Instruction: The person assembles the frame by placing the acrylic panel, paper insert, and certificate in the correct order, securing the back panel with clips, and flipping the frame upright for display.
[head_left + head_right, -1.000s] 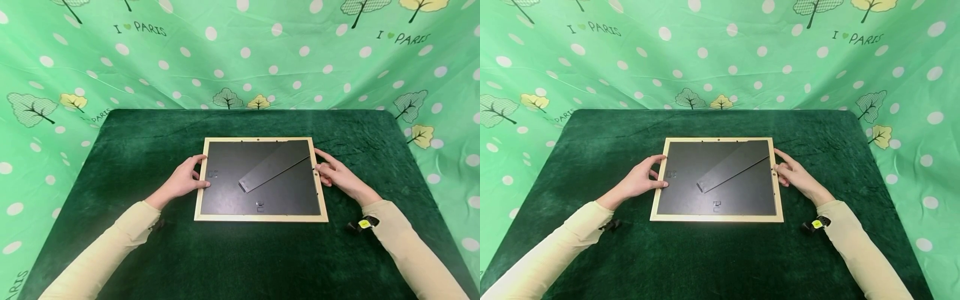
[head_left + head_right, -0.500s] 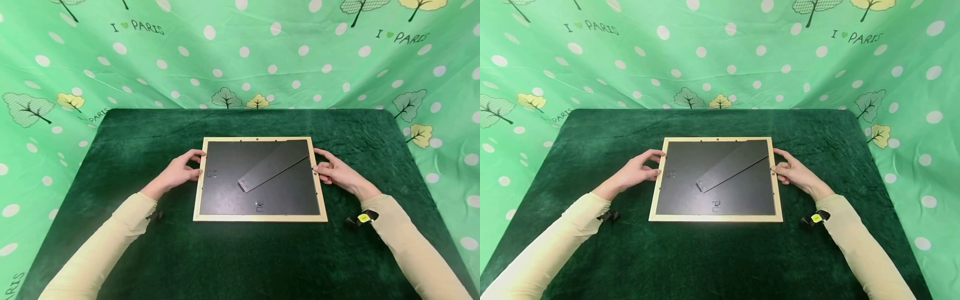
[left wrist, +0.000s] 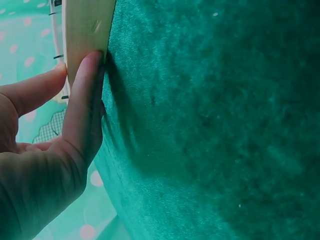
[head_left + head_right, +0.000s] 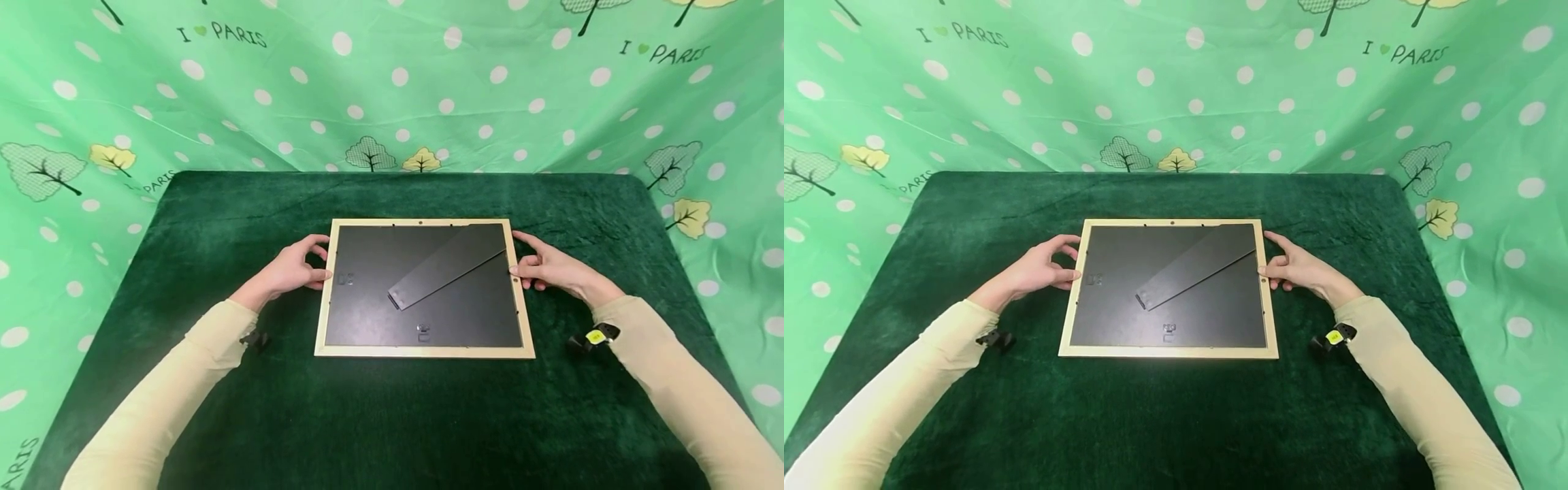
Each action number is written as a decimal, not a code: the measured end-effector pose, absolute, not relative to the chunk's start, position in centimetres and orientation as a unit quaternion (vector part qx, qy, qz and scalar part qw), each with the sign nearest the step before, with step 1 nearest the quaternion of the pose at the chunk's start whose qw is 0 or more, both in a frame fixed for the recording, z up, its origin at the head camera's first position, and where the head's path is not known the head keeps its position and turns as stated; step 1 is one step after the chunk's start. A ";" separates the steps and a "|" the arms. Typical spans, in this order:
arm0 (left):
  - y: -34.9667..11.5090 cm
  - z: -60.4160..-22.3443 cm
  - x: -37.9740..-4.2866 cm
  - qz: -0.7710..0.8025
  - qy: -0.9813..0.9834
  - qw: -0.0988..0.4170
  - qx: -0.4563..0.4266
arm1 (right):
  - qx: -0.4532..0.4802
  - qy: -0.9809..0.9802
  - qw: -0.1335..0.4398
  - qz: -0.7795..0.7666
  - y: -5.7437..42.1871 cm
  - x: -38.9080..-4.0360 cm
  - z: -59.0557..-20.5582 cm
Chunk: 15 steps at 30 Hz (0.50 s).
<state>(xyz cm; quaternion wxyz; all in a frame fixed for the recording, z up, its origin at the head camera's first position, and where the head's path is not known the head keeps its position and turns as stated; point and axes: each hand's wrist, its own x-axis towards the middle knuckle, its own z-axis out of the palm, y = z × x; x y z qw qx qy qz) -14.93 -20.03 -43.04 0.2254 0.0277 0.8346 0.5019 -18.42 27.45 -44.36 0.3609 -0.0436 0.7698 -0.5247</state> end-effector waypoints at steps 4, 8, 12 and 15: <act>-19.9 -43.0 -15.1 0.496 0.838 0.225 0.030 | -0.059 0.788 0.369 -0.489 27.2 -18.7 -43.7; -19.9 -42.9 -15.1 0.491 0.843 0.220 0.031 | -0.067 0.802 0.371 -0.464 26.9 -18.8 -43.3; -19.9 -43.1 -15.2 0.484 0.846 0.220 0.029 | -0.074 0.799 0.373 -0.466 26.6 -18.7 -43.1; -19.9 -43.3 -15.2 0.481 0.848 0.221 0.028 | -0.081 0.799 0.371 -0.466 26.4 -18.6 -43.0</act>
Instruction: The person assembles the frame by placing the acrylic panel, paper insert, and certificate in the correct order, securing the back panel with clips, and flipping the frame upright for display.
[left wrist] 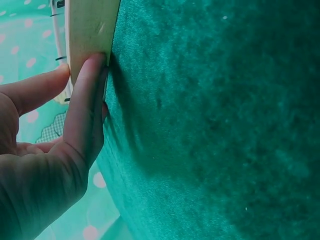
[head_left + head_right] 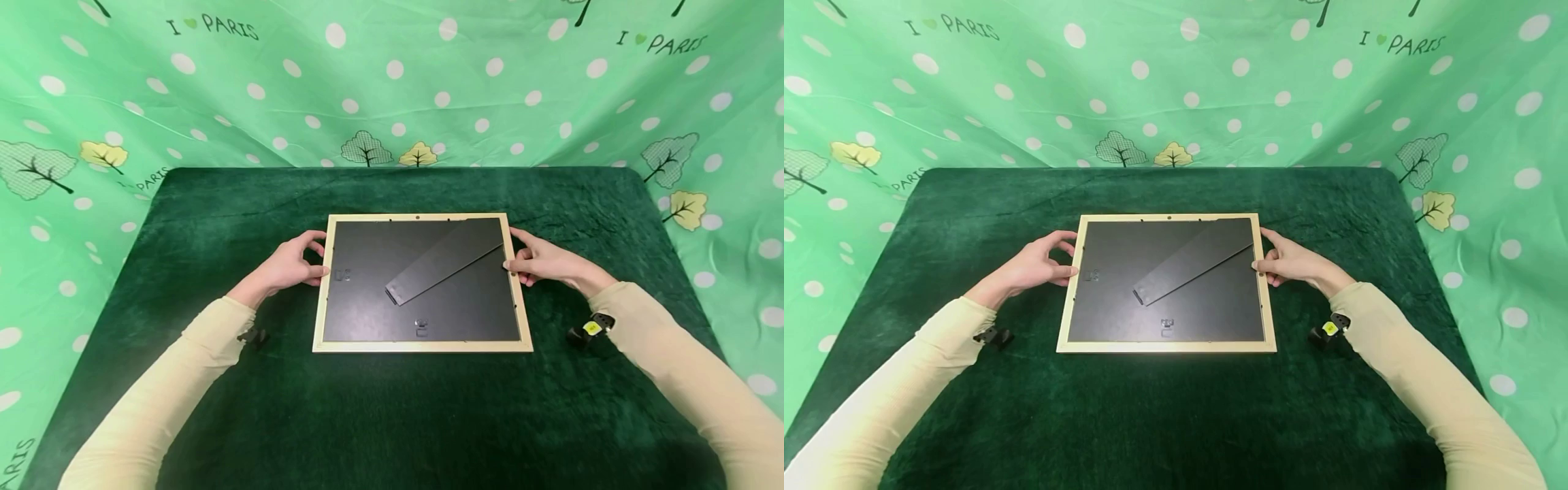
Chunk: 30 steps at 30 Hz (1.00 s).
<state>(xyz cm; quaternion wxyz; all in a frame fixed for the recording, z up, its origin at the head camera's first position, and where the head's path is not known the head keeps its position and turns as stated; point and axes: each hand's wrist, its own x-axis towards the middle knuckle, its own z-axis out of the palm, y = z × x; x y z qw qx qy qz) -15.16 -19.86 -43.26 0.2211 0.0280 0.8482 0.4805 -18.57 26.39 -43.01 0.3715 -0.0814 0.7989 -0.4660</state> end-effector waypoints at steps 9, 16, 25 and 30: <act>-20.0 -43.1 -15.3 0.490 0.842 0.225 0.029 | -0.112 0.817 0.348 -0.447 25.9 -18.2 -43.2; -19.9 -42.9 -15.3 0.488 0.841 0.231 0.027 | -0.123 0.826 0.332 -0.439 25.5 -17.8 -43.2; -19.7 -42.8 -15.3 0.482 0.844 0.232 0.031 | -0.138 0.835 0.337 -0.413 25.0 -17.8 -42.6; -19.7 -42.6 -15.2 0.477 0.847 0.231 0.033 | -0.134 0.837 0.343 -0.405 24.7 -17.7 -42.3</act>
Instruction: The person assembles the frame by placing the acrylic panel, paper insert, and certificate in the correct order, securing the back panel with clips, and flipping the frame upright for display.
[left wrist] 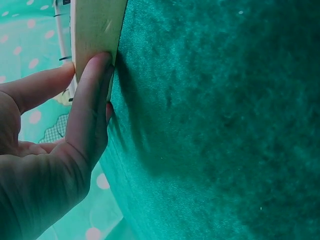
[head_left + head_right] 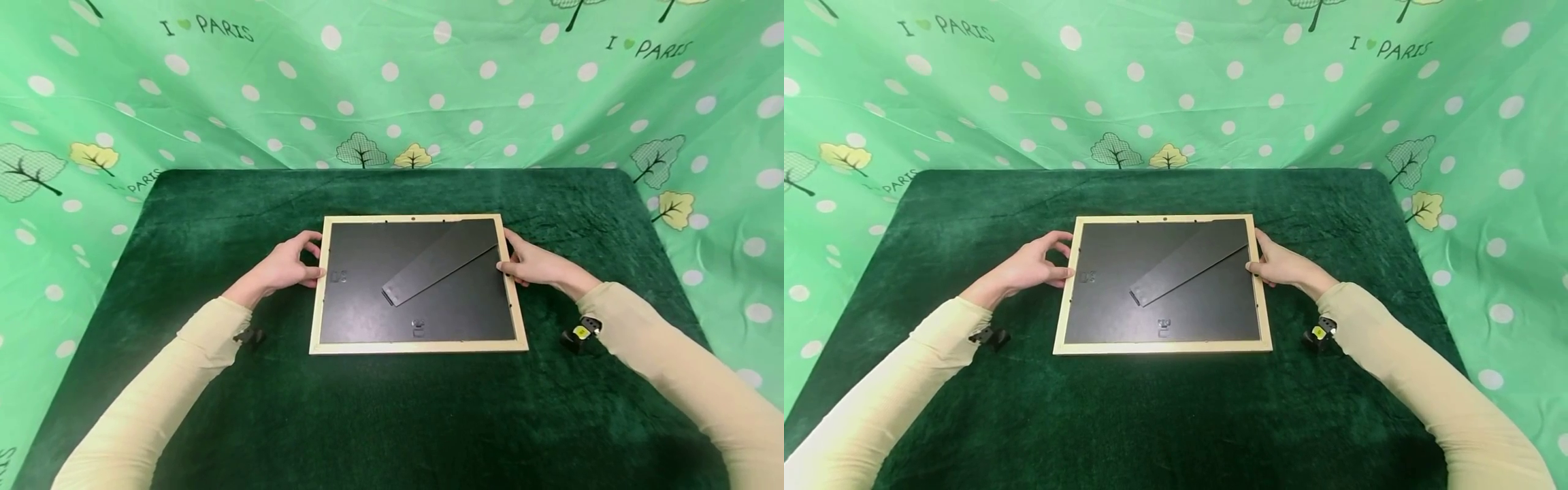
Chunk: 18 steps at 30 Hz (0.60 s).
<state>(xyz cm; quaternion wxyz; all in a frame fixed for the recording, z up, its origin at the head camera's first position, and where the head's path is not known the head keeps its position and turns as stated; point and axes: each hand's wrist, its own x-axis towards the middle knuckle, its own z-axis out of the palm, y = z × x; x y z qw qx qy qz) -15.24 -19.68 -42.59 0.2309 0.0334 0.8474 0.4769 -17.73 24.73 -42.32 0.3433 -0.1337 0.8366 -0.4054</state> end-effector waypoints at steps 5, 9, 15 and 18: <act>-19.7 -42.7 -15.3 0.479 0.846 0.233 0.036 | -0.125 0.837 0.353 -0.399 24.5 -17.7 -42.2; -19.7 -42.8 -15.3 0.478 0.846 0.233 0.037 | -0.120 0.833 0.365 -0.397 24.3 -17.8 -42.1; -19.7 -42.6 -15.5 0.472 0.843 0.255 0.028 | -0.121 0.832 0.386 -0.380 24.3 -18.1 -41.9; -19.6 -42.2 -15.9 0.472 0.837 0.277 0.024 | -0.113 0.837 0.379 -0.379 24.5 -18.0 -41.8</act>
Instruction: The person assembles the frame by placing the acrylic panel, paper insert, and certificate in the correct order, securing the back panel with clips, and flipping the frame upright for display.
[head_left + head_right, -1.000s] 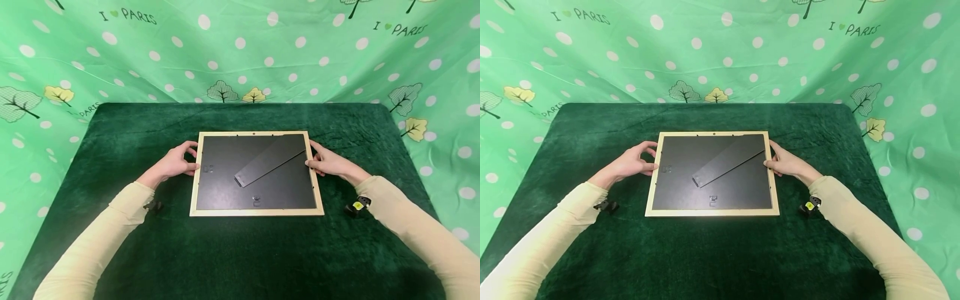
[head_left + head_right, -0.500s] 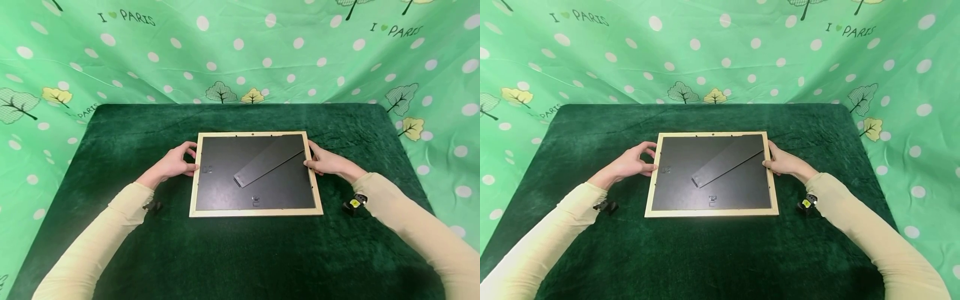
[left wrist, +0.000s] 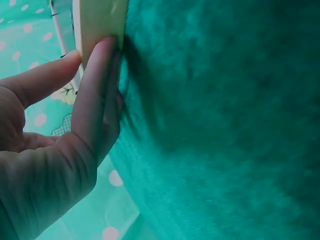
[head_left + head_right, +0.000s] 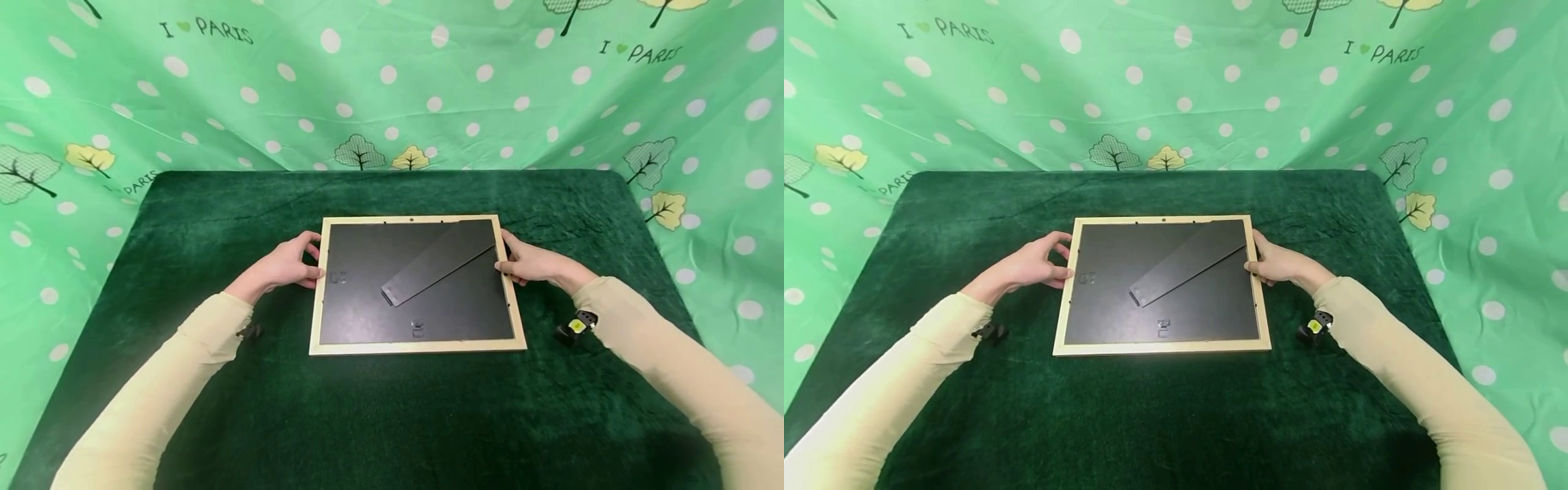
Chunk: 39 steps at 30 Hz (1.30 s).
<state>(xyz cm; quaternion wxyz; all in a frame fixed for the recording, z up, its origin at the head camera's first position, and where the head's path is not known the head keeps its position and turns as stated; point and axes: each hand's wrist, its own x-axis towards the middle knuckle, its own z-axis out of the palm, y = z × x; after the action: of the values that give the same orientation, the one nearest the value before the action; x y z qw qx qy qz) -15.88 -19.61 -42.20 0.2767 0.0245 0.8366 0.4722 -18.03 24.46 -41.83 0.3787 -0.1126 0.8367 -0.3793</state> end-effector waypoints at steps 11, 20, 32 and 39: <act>-20.0 -42.3 -16.6 0.493 0.805 0.329 0.012 | -0.087 0.810 0.382 -0.436 26.8 -16.5 -42.8; -20.2 -42.3 -17.2 0.505 0.789 0.350 0.012 | -0.135 0.755 0.417 -0.488 28.8 -14.7 -43.5; -20.6 -42.8 -17.2 0.525 0.779 0.343 0.020 | -0.113 0.792 0.378 -0.465 27.8 -14.3 -43.6; -20.5 -42.9 -17.3 0.528 0.779 0.339 0.025 | -0.105 0.810 0.379 -0.436 26.7 -14.1 -42.7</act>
<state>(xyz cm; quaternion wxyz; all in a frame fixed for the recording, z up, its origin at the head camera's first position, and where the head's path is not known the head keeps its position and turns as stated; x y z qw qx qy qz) -17.34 -20.55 -42.86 0.3386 0.0249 0.7786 0.5278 -14.08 26.71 -42.70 0.3786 -0.1048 0.8095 -0.4363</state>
